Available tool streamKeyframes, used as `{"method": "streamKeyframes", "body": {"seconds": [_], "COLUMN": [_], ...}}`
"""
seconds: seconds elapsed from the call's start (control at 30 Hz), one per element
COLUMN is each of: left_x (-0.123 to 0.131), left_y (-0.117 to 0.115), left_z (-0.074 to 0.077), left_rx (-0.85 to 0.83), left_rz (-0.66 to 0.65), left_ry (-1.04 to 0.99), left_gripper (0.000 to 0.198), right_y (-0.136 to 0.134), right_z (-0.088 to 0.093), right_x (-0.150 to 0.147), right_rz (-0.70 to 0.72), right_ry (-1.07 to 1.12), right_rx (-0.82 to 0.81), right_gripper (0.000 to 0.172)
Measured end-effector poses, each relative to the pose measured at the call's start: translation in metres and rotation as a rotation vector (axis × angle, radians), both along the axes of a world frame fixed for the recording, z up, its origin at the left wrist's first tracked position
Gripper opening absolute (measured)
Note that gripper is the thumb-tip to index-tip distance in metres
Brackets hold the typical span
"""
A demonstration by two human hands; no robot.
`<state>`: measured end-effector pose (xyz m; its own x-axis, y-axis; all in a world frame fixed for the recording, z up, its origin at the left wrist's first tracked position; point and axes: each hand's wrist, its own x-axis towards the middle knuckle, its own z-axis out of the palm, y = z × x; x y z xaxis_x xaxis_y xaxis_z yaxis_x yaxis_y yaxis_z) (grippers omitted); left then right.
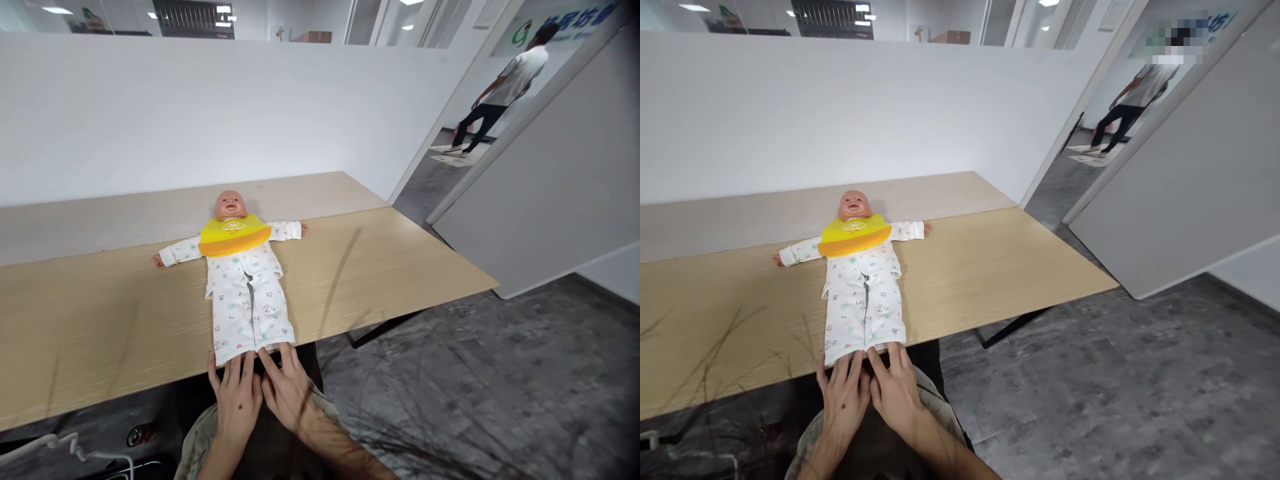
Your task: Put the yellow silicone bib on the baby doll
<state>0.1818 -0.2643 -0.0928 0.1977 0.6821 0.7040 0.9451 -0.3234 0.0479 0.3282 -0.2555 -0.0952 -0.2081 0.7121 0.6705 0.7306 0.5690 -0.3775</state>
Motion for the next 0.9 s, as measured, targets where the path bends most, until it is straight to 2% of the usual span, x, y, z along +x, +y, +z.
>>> {"method": "streamKeyframes", "body": {"seconds": [0.1,0.3,0.47,0.63,0.9], "left_x": [0.003,0.01,0.008,0.006,0.005], "left_y": [-0.001,-0.005,-0.006,-0.005,-0.005], "left_z": [0.001,0.0,0.002,0.006,0.016], "left_rx": [-0.004,0.004,0.001,-0.011,-0.069], "left_rz": [-0.021,-0.077,-0.075,-0.01,0.018], "left_ry": [-0.031,-0.079,-0.045,-0.012,0.021], "left_gripper": [0.039,0.059,0.05,0.036,0.032], "right_y": [0.0,0.001,0.004,0.005,-0.001], "right_z": [0.0,-0.007,-0.006,-0.008,-0.015], "right_x": [0.001,0.004,0.009,0.013,0.008], "right_rz": [0.008,0.046,0.047,0.044,-0.041], "right_ry": [0.006,0.003,0.013,-0.013,-0.13], "right_rx": [-0.006,-0.017,0.062,0.139,0.041], "right_gripper": [0.068,0.064,0.057,0.054,0.058]}}
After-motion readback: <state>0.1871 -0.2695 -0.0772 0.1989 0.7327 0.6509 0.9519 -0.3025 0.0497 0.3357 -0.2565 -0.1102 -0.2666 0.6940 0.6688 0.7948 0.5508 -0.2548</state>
